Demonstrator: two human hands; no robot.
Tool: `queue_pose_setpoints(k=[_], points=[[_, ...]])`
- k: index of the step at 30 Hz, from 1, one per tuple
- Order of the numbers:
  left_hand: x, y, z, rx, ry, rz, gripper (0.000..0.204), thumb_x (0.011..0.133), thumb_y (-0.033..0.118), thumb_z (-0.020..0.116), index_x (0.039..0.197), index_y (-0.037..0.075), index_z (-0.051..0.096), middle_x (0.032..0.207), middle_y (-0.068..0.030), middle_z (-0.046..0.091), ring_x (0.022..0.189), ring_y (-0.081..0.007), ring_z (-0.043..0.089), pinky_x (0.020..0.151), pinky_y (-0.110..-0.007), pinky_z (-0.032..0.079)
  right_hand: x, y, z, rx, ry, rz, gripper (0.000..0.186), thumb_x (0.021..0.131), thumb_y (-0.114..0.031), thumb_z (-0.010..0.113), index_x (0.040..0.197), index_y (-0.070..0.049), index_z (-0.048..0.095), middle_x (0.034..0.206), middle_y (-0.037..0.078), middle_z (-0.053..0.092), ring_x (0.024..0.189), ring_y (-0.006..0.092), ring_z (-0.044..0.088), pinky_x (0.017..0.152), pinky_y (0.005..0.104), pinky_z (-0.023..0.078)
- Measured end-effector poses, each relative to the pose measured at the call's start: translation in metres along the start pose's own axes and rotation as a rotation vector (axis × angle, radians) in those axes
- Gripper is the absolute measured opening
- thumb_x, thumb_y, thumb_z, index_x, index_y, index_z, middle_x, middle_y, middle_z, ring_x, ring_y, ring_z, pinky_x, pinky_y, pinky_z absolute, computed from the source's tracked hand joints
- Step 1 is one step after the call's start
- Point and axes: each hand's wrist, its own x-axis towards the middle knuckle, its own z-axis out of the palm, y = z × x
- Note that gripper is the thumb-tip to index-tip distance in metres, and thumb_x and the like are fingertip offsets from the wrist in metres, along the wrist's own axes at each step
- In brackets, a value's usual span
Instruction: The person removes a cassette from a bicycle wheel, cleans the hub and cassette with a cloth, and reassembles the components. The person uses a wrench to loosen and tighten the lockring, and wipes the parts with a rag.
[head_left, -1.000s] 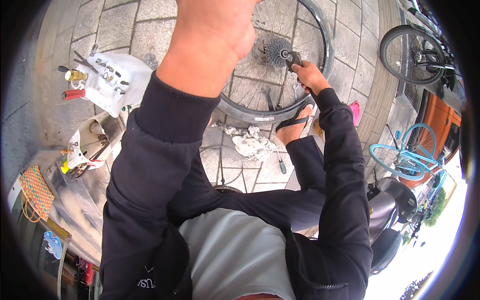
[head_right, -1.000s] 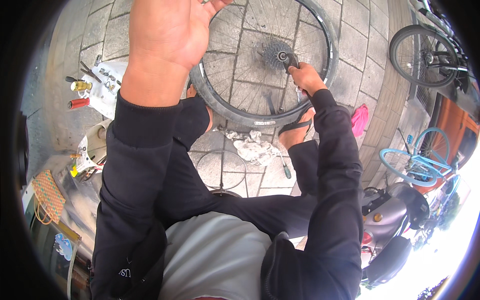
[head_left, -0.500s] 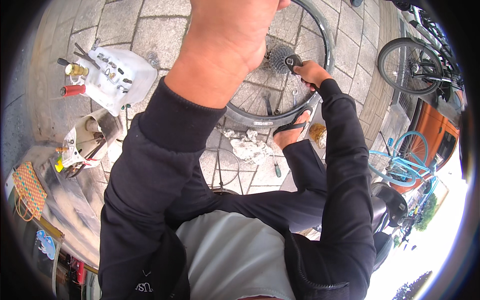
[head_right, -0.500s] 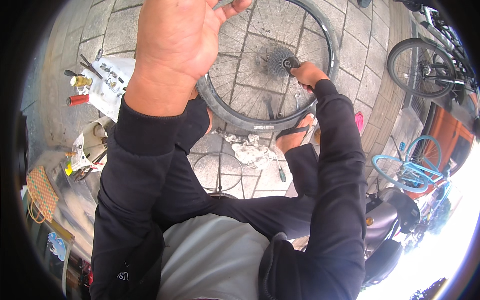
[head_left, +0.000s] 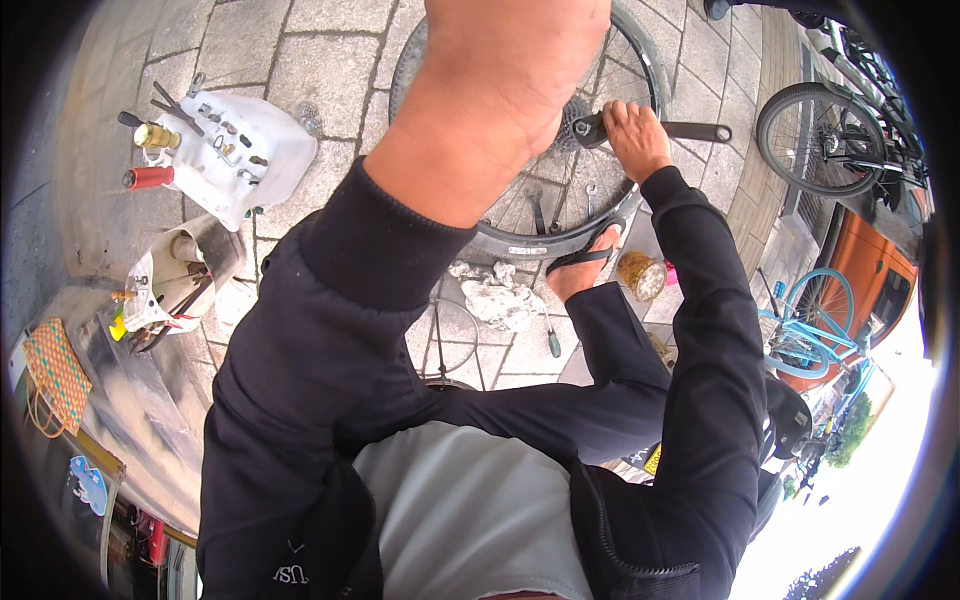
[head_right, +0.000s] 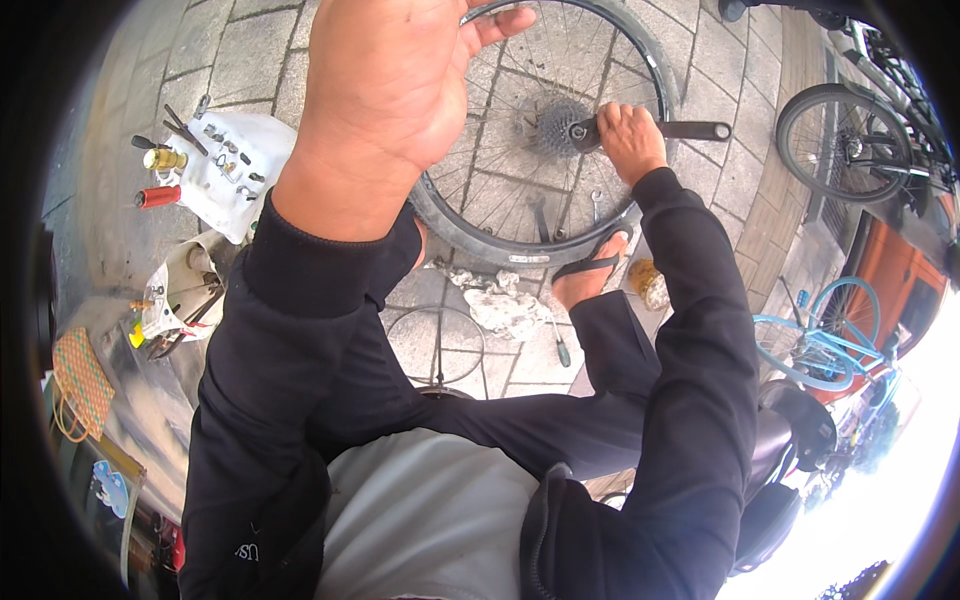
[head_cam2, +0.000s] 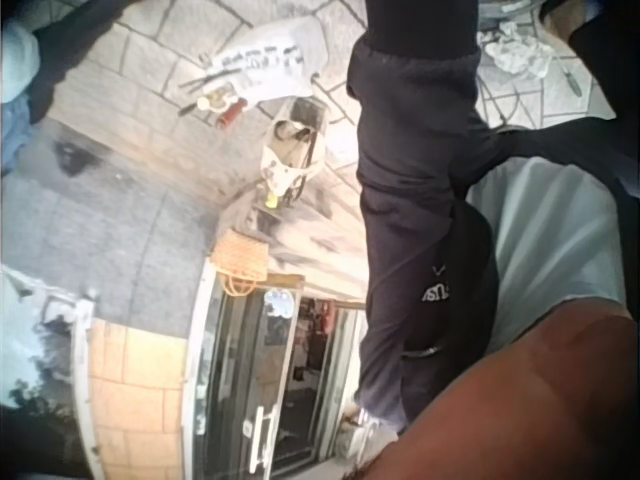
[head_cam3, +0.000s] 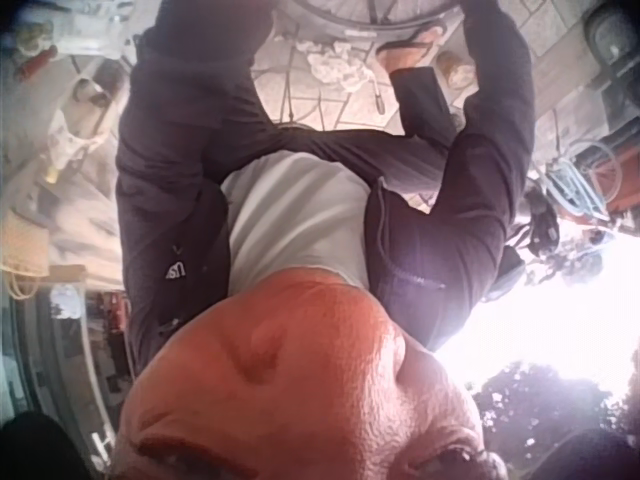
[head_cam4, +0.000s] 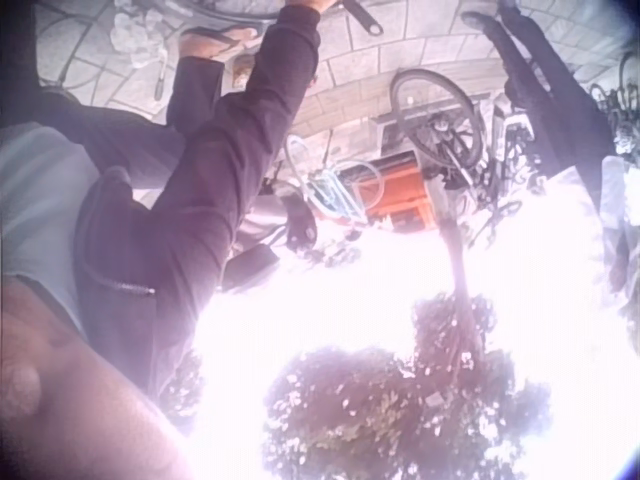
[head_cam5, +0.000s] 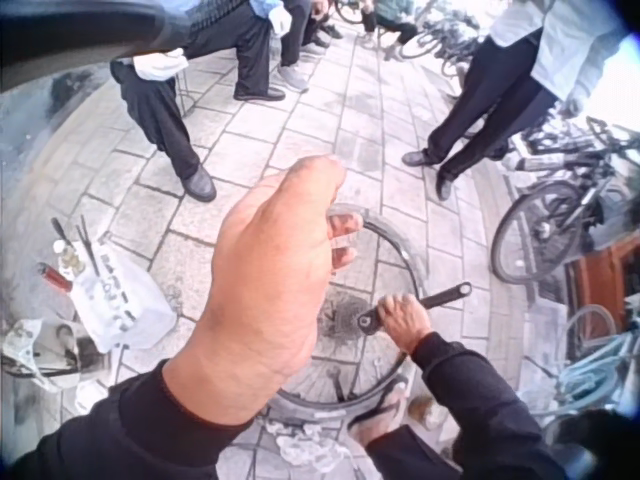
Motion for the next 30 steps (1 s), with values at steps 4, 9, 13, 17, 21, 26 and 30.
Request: queue_pose_setpoints(k=[4,9,13,17,21,26,30], points=[[0.0,-0.004,0.003,0.024,0.033,-0.031,0.031,0.103,0.031,0.067,0.116,0.002,0.066,0.099,-0.003,0.064,0.087,-0.0133,0.064,0.074,-0.027,0.05,0.02,0.009,-0.016,0.022,-0.006,-0.093,0.02,0.093,-0.02,0.064,0.107,-0.01,0.073,0.11,0.004,0.063,0.104,0.0183,0.062,0.085,0.0333,0.045],[-0.001,-0.004,0.014,0.038,0.016,-0.011,0.034,0.102,0.031,0.068,0.117,0.0,0.066,0.099,-0.0032,0.064,0.087,-0.0129,0.063,0.074,-0.027,0.05,0.043,-0.006,-0.031,0.095,-0.195,-0.004,0.013,0.093,-0.02,0.067,0.088,-0.02,0.079,0.09,0.001,0.078,0.085,0.0231,0.078,0.065,0.0375,0.054],[-0.003,0.001,0.026,0.096,0.149,-0.13,0.037,0.102,0.032,0.067,0.117,-0.002,0.066,0.095,-0.0033,0.064,0.085,-0.0122,0.063,0.073,-0.027,0.051,0.062,-0.032,-0.043,-0.095,-0.289,-0.152,0.017,0.092,-0.017,0.068,0.088,-0.011,0.083,0.076,0.007,0.078,0.07,0.0308,0.077,0.054,0.0507,0.055],[-0.004,0.007,0.025,0.054,0.115,-0.088,0.039,0.102,0.032,0.067,0.117,-0.004,0.067,0.091,-0.0038,0.064,0.083,-0.0116,0.062,0.07,-0.026,0.05,0.059,-0.064,-0.048,-0.126,-0.301,-0.04,0.024,0.09,-0.022,0.068,0.095,-0.004,0.082,0.088,0.019,0.077,0.083,0.0437,0.075,0.052,0.058,0.054],[-0.003,0.009,0.023,0.064,0.151,-0.109,0.039,0.102,0.033,0.068,0.115,-0.003,0.067,0.089,-0.0045,0.064,0.08,-0.0116,0.061,0.069,-0.026,0.05,0.045,-0.088,-0.048,-0.196,-0.349,0.142,0.033,0.093,-0.024,0.064,0.106,0.002,0.08,0.097,0.027,0.074,0.085,0.045,0.072,0.055,0.0612,0.054],[-0.013,0.016,0.022,0.009,0.093,-0.119,0.036,0.101,0.034,0.068,0.112,0.0,0.068,0.086,-0.0046,0.064,0.077,-0.0117,0.06,0.069,-0.026,0.049,0.032,-0.106,-0.059,-0.14,-0.336,0.322,0.035,0.096,-0.026,0.061,0.111,0.002,0.077,0.102,0.022,0.071,0.088,0.0382,0.067,0.073,0.0542,0.049],[-0.018,0.02,0.022,-0.008,0.109,-0.094,0.035,0.101,0.035,0.067,0.111,0.001,0.068,0.085,-0.0046,0.064,0.075,-0.0124,0.059,0.069,-0.027,0.049,0.016,-0.104,-0.053,0.35,-0.344,0.816,0.046,0.094,-0.031,0.065,0.124,0.003,0.071,0.119,0.02,0.069,0.113,0.0354,0.065,0.092,0.0489,0.047]])
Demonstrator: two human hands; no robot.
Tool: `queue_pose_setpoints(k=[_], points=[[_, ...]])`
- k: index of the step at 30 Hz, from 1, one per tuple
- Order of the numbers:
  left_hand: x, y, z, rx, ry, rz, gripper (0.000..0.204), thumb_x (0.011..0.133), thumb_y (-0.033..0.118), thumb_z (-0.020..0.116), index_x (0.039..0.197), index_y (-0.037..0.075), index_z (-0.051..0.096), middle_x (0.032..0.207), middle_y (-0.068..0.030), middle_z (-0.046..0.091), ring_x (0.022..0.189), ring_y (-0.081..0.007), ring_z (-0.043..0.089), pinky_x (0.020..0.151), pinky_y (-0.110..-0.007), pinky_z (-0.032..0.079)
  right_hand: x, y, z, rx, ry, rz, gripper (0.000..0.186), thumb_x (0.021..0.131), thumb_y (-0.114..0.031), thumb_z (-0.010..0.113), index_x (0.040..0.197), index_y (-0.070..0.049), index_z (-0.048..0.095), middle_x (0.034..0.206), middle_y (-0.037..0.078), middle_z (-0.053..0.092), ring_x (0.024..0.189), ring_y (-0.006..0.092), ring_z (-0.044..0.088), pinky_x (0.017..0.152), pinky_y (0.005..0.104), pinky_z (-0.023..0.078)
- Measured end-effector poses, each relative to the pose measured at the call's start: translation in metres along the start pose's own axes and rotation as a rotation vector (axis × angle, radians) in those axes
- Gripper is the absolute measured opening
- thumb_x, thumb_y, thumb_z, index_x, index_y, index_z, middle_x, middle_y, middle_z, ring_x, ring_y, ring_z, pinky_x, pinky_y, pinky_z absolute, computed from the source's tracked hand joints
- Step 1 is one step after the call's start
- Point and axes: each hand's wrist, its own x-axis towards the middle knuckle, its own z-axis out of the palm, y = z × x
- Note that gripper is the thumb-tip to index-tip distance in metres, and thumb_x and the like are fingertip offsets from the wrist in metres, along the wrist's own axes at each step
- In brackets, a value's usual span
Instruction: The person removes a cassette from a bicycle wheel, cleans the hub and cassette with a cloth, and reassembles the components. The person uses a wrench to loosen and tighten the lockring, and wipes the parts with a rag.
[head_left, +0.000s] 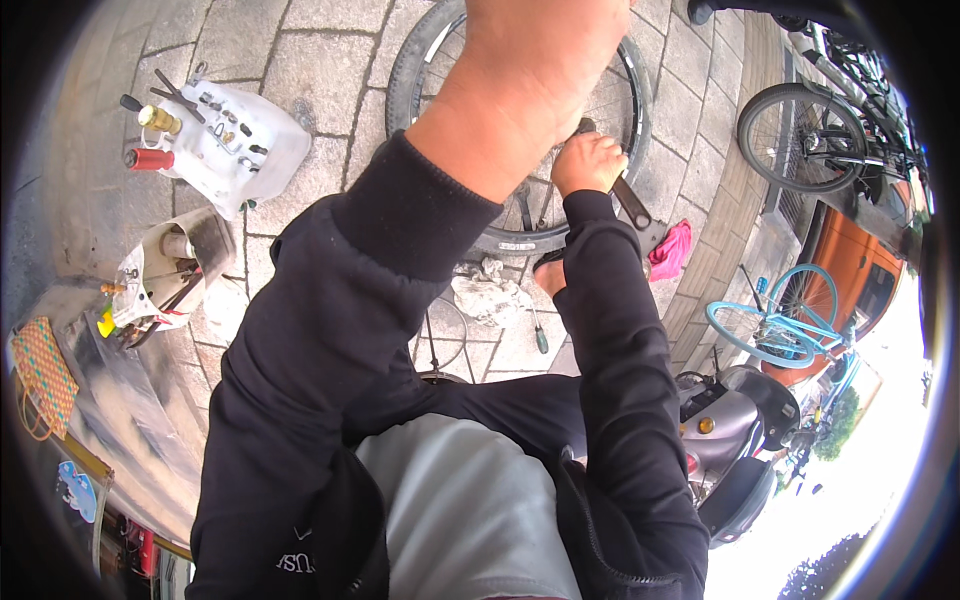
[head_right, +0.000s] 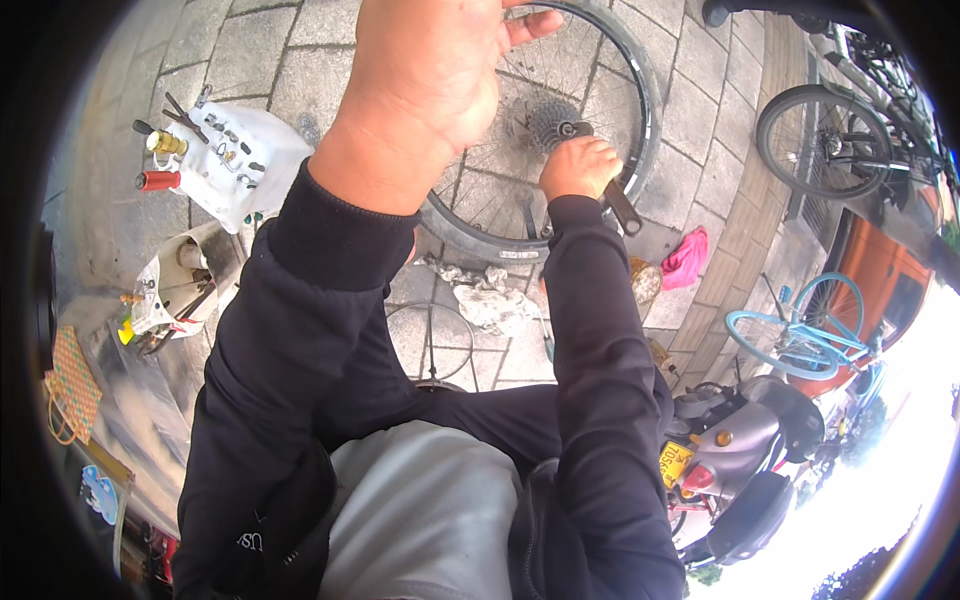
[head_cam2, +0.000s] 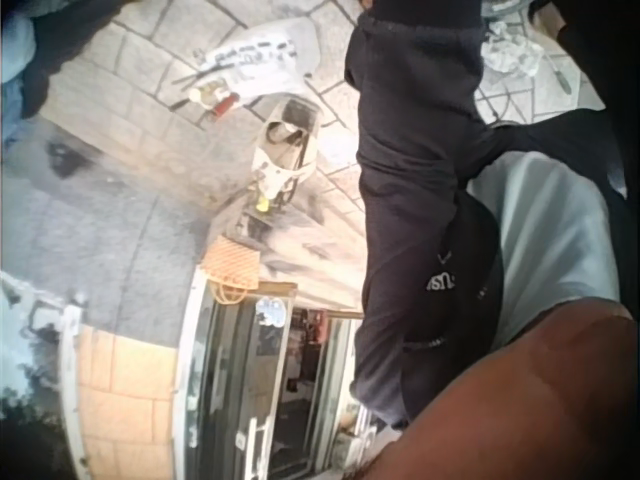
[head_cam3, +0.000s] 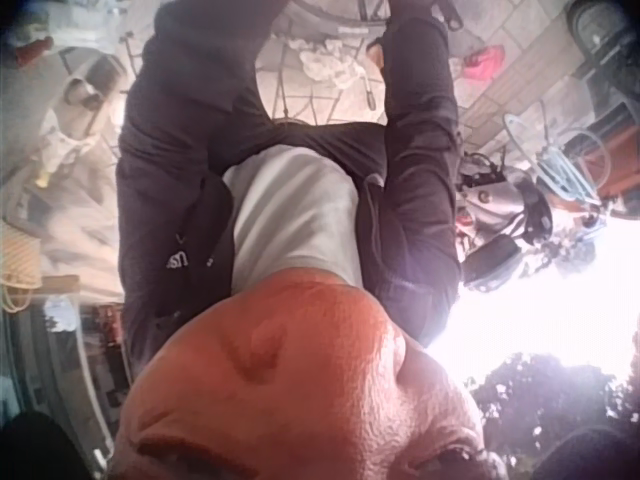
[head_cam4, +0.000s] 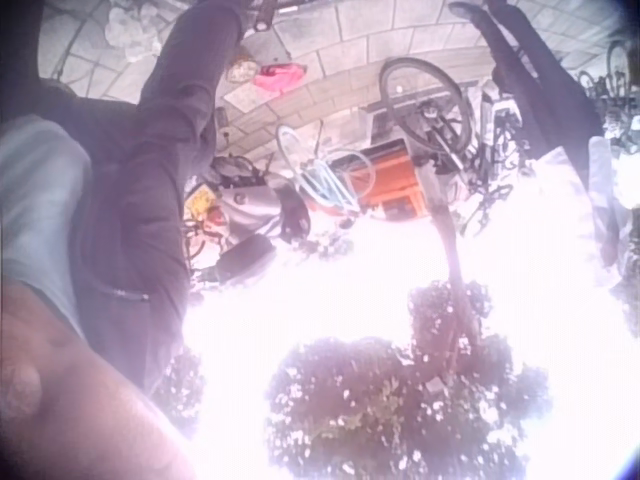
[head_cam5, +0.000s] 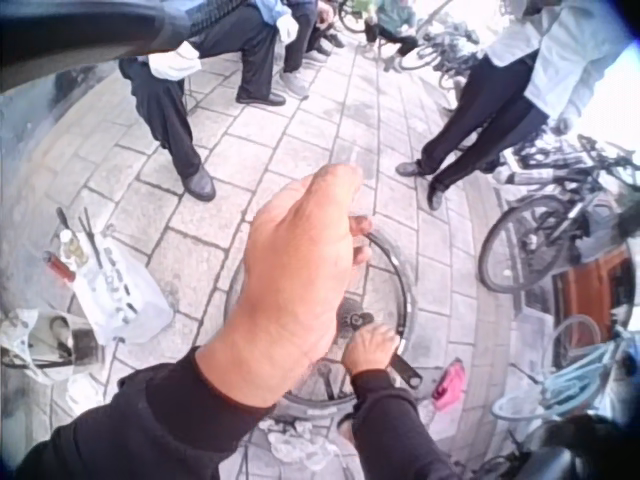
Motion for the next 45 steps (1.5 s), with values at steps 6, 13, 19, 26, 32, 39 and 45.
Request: queue_pose_setpoints(k=[6,13,19,26,32,39,45], points=[[0.006,-0.003,0.003,0.011,0.056,-0.057,0.035,0.101,0.035,0.068,0.111,0.002,0.068,0.085,-0.0046,0.064,0.075,-0.0128,0.06,0.069,-0.027,0.05,0.033,0.068,0.027,0.532,-0.249,-0.073,0.035,0.087,-0.023,0.064,0.111,0.0,0.076,0.114,0.031,0.074,0.111,0.0463,0.071,0.1,0.0513,0.056],[0.006,-0.01,0.013,0.064,0.068,-0.077,0.033,0.101,0.033,0.068,0.109,0.001,0.068,0.085,-0.0041,0.063,0.076,-0.012,0.061,0.069,-0.026,0.05,0.066,0.089,-0.006,0.206,0.012,-0.599,0.025,0.091,-0.012,0.063,0.114,-0.01,0.072,0.115,0.015,0.07,0.105,0.0358,0.073,0.091,0.0476,0.057],[0.007,-0.016,0.006,-0.014,-0.094,-0.029,0.032,0.101,0.034,0.068,0.109,0.003,0.068,0.086,-0.0036,0.063,0.079,-0.0119,0.062,0.07,-0.026,0.05,0.063,0.085,-0.015,-0.196,0.33,-0.867,0.02,0.095,-0.019,0.064,0.114,-0.02,0.068,0.119,-0.001,0.059,0.116,0.0172,0.06,0.095,0.0313,0.046],[0.003,-0.03,0.016,0.124,0.02,-0.052,0.031,0.101,0.035,0.068,0.105,0.004,0.067,0.088,-0.0041,0.064,0.08,-0.0119,0.062,0.071,-0.026,0.05,0.075,0.082,-0.02,-0.262,0.232,-0.781,0.027,0.095,-0.021,0.065,0.122,-0.015,0.066,0.116,0.002,0.069,0.117,0.0207,0.062,0.096,0.0346,0.046],[0.007,-0.026,0.018,0.115,0.014,-0.054,0.031,0.101,0.034,0.067,0.104,0.003,0.068,0.085,-0.0046,0.064,0.076,-0.0121,0.06,0.068,-0.026,0.049,0.075,0.036,-0.03,-0.321,0.189,-0.798,0.021,0.096,-0.021,0.065,0.103,-0.015,0.084,0.106,0.003,0.079,0.112,0.0241,0.067,0.086,0.0428,0.05],[-0.004,-0.027,0.025,0.153,-0.006,-0.058,0.03,0.1,0.033,0.065,0.096,0.003,0.065,0.08,-0.0043,0.062,0.067,-0.0112,0.057,0.061,-0.026,0.047,0.056,-0.028,-0.021,-0.451,0.019,-0.654,0.022,0.095,-0.021,0.068,0.105,-0.01,0.084,0.096,0.008,0.078,0.085,0.0364,0.074,0.053,0.0593,0.051],[0.001,-0.023,0.023,0.084,-0.022,-0.033,0.031,0.101,0.033,0.064,0.093,0.003,0.064,0.079,-0.0043,0.062,0.065,-0.0116,0.056,0.059,-0.026,0.046,0.04,-0.015,-0.04,-0.409,-0.051,-0.566,0.022,0.094,-0.019,0.068,0.106,-0.01,0.083,0.095,0.01,0.079,0.084,0.0378,0.075,0.053,0.0622,0.052]])
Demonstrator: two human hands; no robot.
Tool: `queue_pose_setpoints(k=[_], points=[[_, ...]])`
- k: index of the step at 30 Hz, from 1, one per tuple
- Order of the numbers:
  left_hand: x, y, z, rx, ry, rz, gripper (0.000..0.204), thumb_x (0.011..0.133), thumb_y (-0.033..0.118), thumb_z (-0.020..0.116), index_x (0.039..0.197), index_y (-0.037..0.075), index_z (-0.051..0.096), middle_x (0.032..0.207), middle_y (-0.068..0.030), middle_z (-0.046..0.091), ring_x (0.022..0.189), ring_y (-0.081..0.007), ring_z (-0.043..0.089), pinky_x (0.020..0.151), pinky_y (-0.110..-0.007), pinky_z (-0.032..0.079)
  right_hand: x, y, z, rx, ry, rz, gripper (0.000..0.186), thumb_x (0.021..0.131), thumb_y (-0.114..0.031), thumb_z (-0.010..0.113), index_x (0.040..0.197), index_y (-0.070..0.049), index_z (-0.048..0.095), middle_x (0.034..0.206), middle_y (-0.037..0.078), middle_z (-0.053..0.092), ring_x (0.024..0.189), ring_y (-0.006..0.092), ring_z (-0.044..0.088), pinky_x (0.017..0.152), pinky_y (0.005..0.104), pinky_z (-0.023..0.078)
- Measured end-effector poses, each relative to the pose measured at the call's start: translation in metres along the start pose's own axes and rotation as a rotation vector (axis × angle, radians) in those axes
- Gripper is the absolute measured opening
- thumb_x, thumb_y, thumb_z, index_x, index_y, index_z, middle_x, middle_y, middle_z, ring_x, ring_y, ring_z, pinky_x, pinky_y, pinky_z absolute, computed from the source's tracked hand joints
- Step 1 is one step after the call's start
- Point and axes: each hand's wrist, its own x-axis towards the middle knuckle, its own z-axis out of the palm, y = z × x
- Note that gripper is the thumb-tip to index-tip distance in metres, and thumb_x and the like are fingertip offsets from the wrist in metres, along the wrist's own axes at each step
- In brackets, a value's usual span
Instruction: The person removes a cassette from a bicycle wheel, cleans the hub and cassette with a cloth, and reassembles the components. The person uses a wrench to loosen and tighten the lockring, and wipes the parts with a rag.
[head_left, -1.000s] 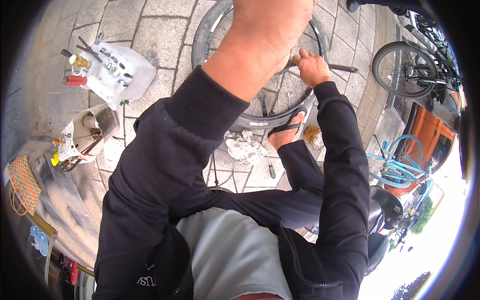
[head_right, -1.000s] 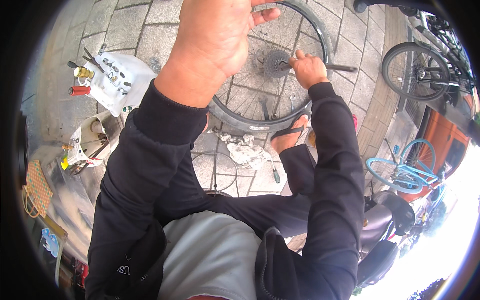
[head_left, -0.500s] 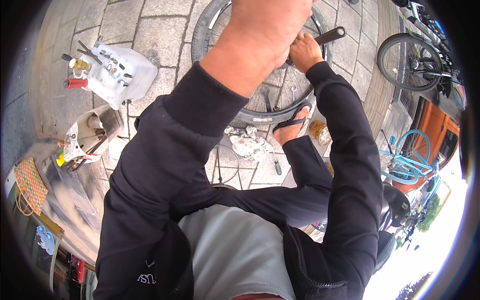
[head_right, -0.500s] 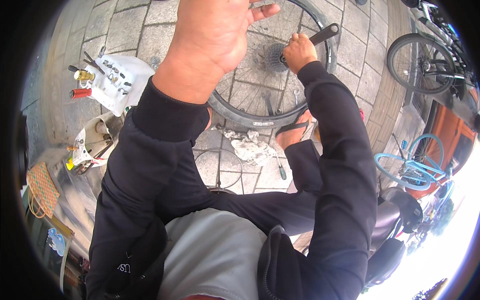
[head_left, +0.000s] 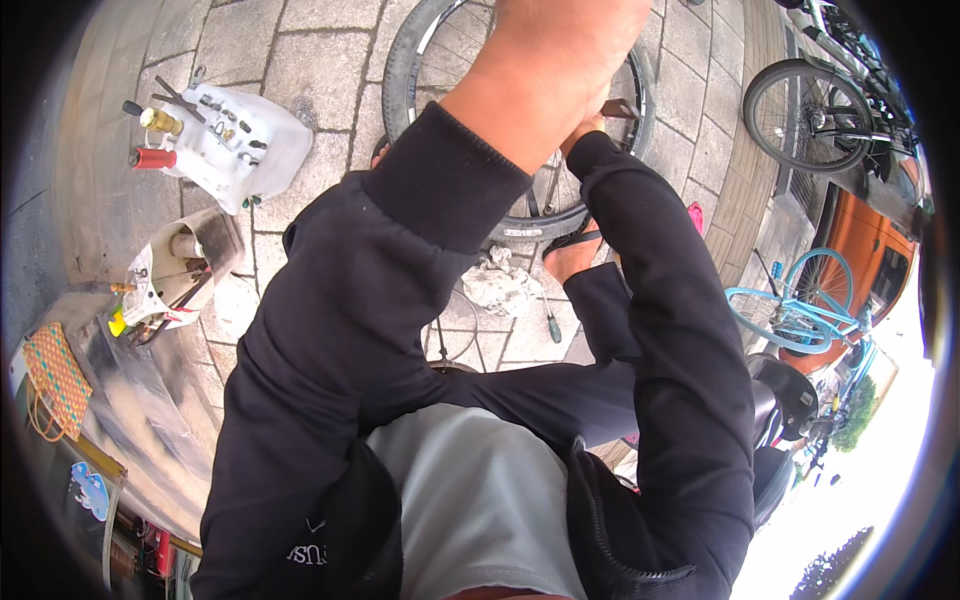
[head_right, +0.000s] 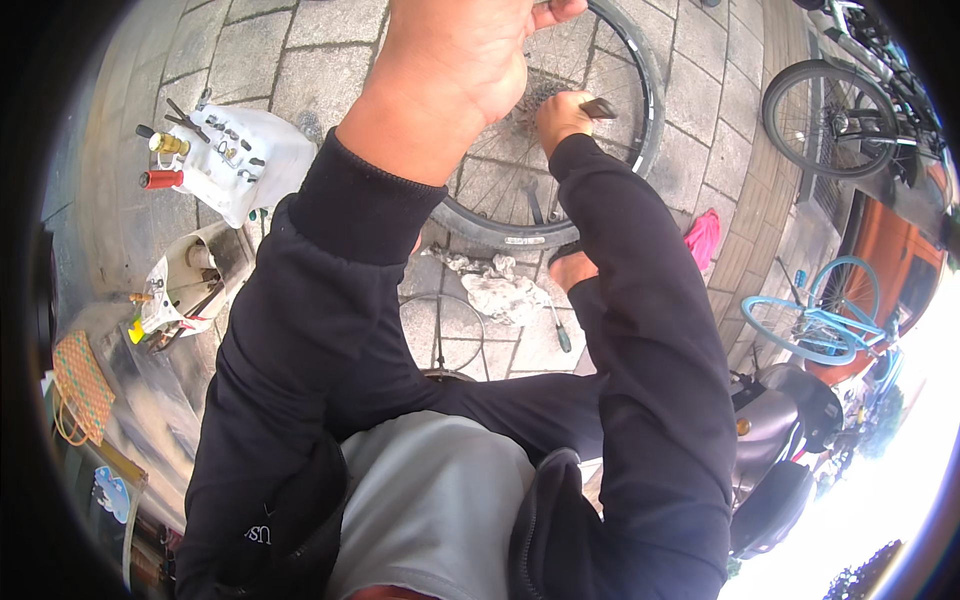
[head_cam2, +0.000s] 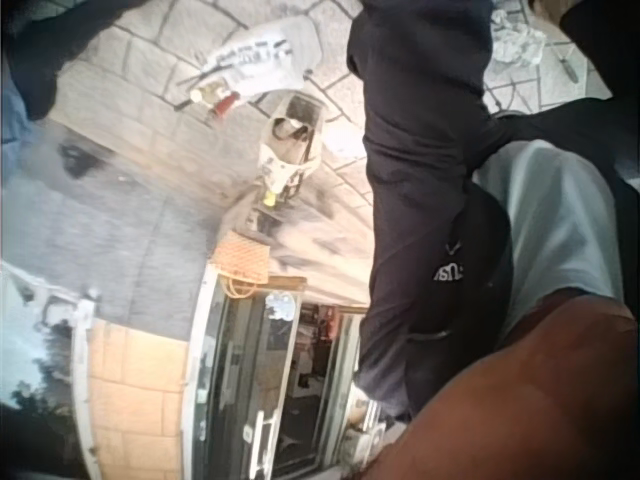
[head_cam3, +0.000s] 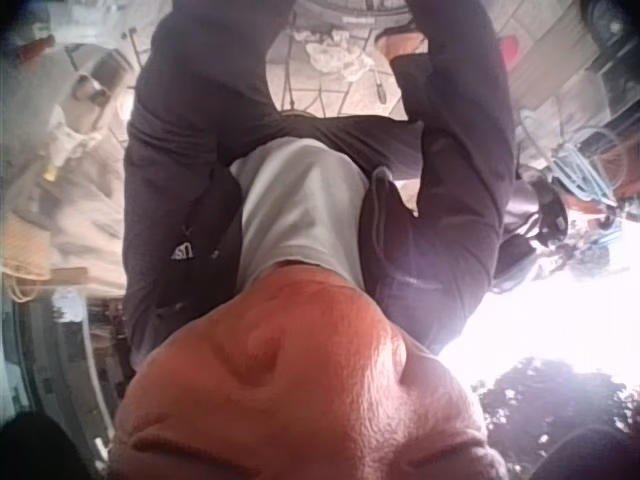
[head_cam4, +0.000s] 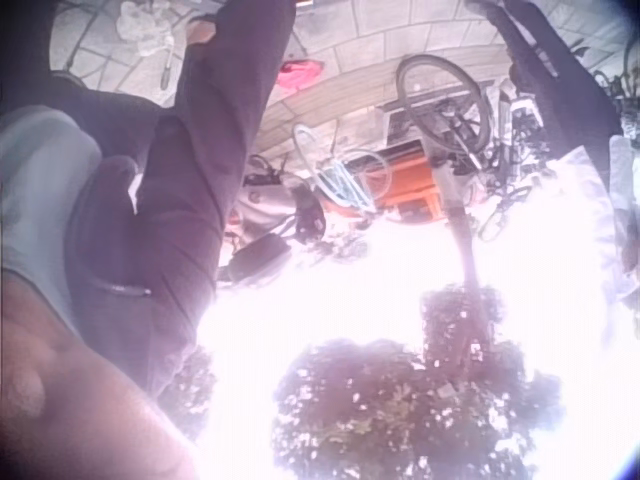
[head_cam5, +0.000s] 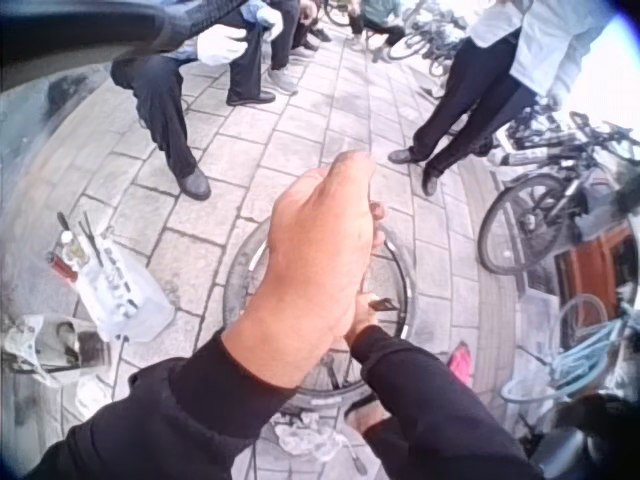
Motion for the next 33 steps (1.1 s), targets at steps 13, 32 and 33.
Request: queue_pose_setpoints(k=[13,32,33], points=[[0.002,0.014,-0.011,-0.114,0.049,0.047,0.025,0.1,0.031,0.067,0.094,0.007,0.063,0.086,-0.0033,0.062,0.076,-0.0152,0.064,0.063,-0.029,0.049,-0.039,-0.027,0.027,-0.208,0.142,0.257,0.028,0.1,-0.018,0.058,0.107,-0.001,0.078,0.104,0.023,0.075,0.088,0.0401,0.071,0.068,0.0563,0.053],[0.004,0.01,-0.005,-0.099,0.015,0.012,0.026,0.101,0.035,0.067,0.105,0.009,0.063,0.1,-0.0019,0.06,0.086,-0.0176,0.066,0.075,-0.034,0.051,-0.153,-0.07,0.173,1.742,0.067,0.303,0.048,0.093,-0.022,0.073,0.132,0.006,0.07,0.12,0.026,0.076,0.107,0.0328,0.074,0.098,0.0374,0.054],[0.006,0.008,-0.003,-0.1,0.046,-0.051,0.026,0.101,0.035,0.067,0.106,0.009,0.062,0.1,-0.0019,0.06,0.087,-0.0177,0.066,0.075,-0.034,0.051,-0.17,-0.104,0.182,1.916,-0.059,0.353,0.047,0.093,-0.018,0.076,0.131,0.008,0.07,0.118,0.021,0.077,0.106,0.0267,0.073,0.098,0.0358,0.054]])
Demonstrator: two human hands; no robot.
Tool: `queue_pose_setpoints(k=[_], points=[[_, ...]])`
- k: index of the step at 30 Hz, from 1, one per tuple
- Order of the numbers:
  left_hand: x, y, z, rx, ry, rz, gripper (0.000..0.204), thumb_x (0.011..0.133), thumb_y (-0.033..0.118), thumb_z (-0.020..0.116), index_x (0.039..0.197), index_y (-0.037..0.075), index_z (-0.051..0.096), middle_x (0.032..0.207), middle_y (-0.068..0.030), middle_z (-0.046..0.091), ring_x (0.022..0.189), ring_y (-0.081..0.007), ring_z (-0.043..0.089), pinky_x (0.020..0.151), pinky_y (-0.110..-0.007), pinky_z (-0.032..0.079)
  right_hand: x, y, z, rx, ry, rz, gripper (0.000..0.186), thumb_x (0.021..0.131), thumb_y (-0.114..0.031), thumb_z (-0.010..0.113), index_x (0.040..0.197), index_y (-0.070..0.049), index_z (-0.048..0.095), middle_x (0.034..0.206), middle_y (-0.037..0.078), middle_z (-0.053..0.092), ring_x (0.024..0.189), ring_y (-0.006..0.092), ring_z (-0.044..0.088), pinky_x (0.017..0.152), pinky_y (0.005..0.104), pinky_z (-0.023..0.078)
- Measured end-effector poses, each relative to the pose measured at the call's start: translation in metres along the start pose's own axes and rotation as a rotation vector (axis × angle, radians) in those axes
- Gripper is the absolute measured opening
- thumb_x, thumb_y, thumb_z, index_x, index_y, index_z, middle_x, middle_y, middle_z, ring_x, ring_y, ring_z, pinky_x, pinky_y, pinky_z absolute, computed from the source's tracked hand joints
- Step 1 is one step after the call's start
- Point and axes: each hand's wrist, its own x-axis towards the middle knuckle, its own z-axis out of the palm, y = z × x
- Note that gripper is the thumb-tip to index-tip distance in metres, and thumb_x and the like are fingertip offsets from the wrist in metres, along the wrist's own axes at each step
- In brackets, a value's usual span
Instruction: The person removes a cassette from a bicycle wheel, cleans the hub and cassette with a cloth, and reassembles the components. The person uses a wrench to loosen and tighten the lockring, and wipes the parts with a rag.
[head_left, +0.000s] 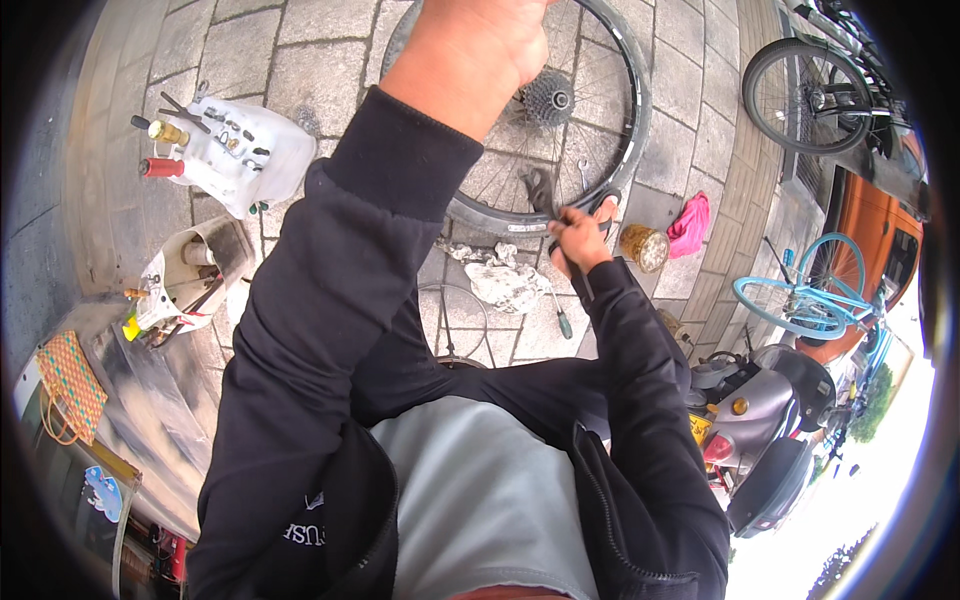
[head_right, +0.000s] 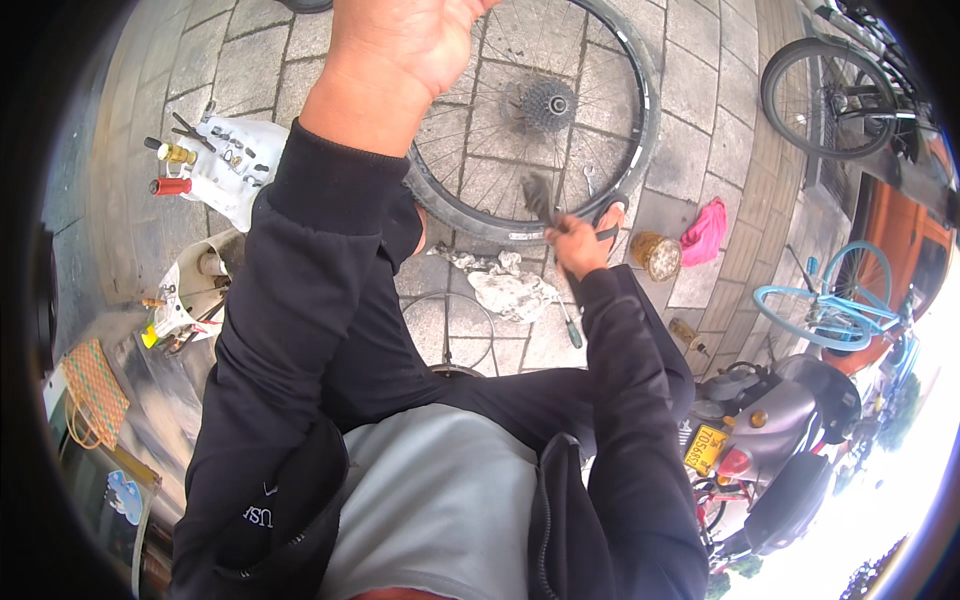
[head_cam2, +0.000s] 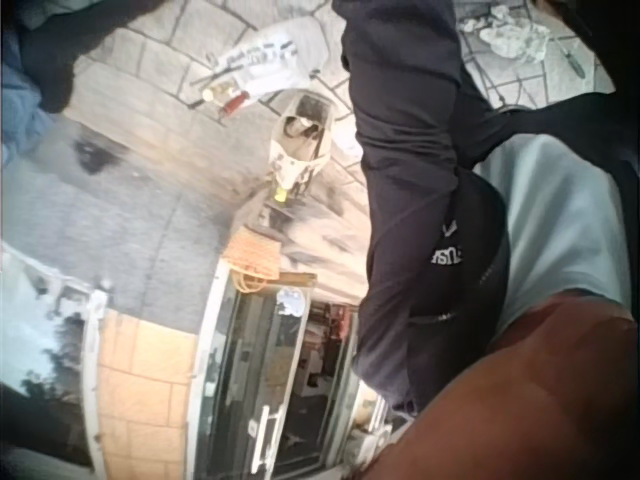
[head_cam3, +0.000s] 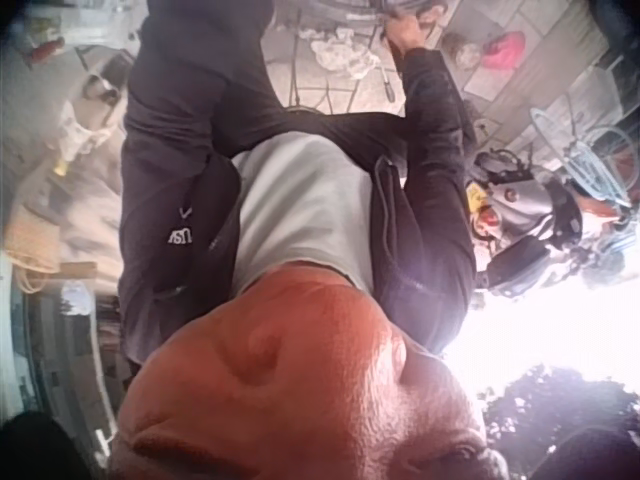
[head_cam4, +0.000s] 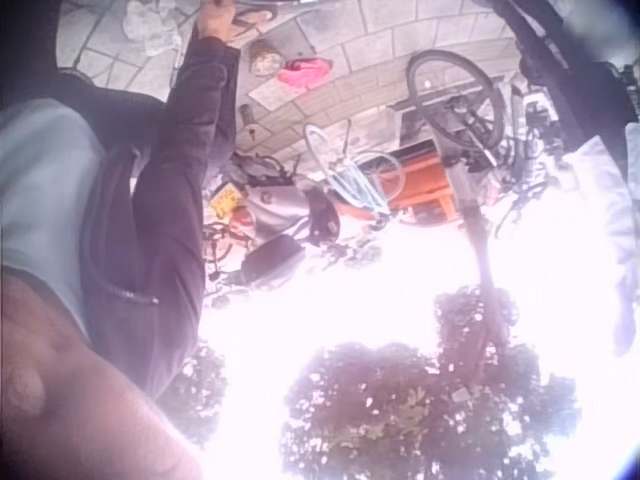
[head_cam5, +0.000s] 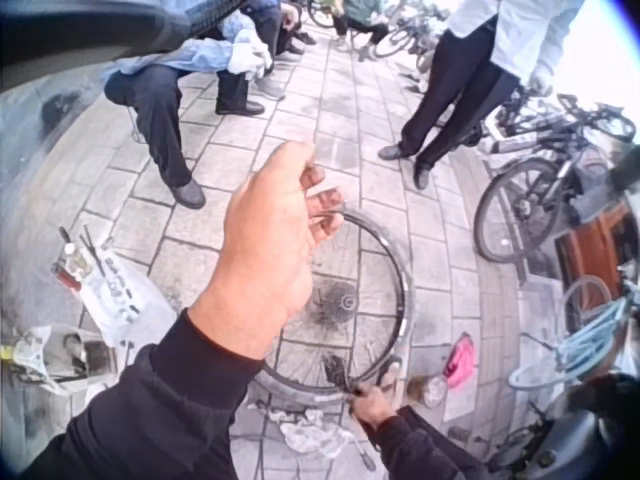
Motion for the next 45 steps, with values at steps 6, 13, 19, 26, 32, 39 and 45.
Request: queue_pose_setpoints(k=[6,13,19,26,32,39,45], points=[[0.009,-0.014,-0.009,0.021,-0.113,0.022,0.026,0.102,0.035,0.065,0.109,0.01,0.063,0.102,-0.0023,0.06,0.089,-0.0183,0.066,0.077,-0.035,0.051,-0.046,0.095,0.106,-0.056,-0.184,0.376,0.043,0.089,-0.02,0.076,0.125,0.003,0.075,0.114,0.025,0.078,0.107,0.0317,0.076,0.096,0.0385,0.057],[-0.006,-0.017,-0.007,0.051,-0.177,0.093,0.027,0.103,0.035,0.064,0.113,0.01,0.063,0.103,-0.0027,0.061,0.093,-0.0192,0.065,0.083,-0.035,0.05,0.11,-0.043,0.026,0.068,0.407,-0.046,0.043,0.098,-0.034,0.075,0.114,0.006,0.076,0.087,0.014,0.077,0.07,0.0185,0.074,0.06,0.0329,0.058],[-0.006,-0.017,-0.01,0.008,-0.18,0.09,0.029,0.103,0.034,0.065,0.116,0.008,0.063,0.107,-0.0039,0.062,0.095,-0.0198,0.066,0.083,-0.036,0.05,0.178,-0.136,-0.023,-0.157,0.462,0.076,0.062,0.083,-0.046,0.078,0.117,0.006,0.076,0.113,0.031,0.076,0.112,0.045,0.073,0.102,0.0477,0.055],[-0.003,-0.018,-0.008,0.013,-0.161,0.082,0.032,0.101,0.034,0.068,0.117,0.006,0.065,0.105,-0.0046,0.063,0.093,-0.0198,0.066,0.082,-0.036,0.051,0.2,-0.147,-0.021,-0.225,0.411,0.166,0.055,0.082,-0.043,0.08,0.098,0.01,0.078,0.105,0.031,0.077,0.106,0.0447,0.075,0.099,0.0471,0.058],[-0.008,-0.015,0.0,0.071,0.019,0.001,0.033,0.1,0.035,0.069,0.115,0.005,0.065,0.104,-0.0043,0.064,0.092,-0.0198,0.067,0.081,-0.036,0.052,0.196,-0.145,-0.03,0.054,0.292,0.093,0.039,0.088,-0.022,0.08,0.092,0.016,0.071,0.085,0.024,0.077,0.067,0.0251,0.078,0.061,0.0366,0.063],[-0.009,-0.019,-0.011,0.0,-0.167,0.08,0.032,0.1,0.034,0.07,0.114,0.006,0.066,0.104,-0.0039,0.064,0.092,-0.0196,0.067,0.08,-0.035,0.052,0.186,-0.15,-0.046,-0.676,0.221,-0.417,0.029,0.086,-0.012,0.071,0.111,0.002,0.068,0.111,0.024,0.073,0.107,0.0412,0.071,0.097,0.0482,0.056],[-0.006,-0.019,-0.001,0.08,-0.03,0.081,0.031,0.1,0.034,0.07,0.114,0.006,0.066,0.104,-0.004,0.064,0.091,-0.0193,0.067,0.079,-0.035,0.052,0.173,-0.148,-0.066,-0.926,0.098,-0.692,0.039,0.087,-0.014,0.071,0.124,-0.005,0.063,0.123,0.02,0.068,0.12,0.0414,0.065,0.103,0.0487,0.052]])
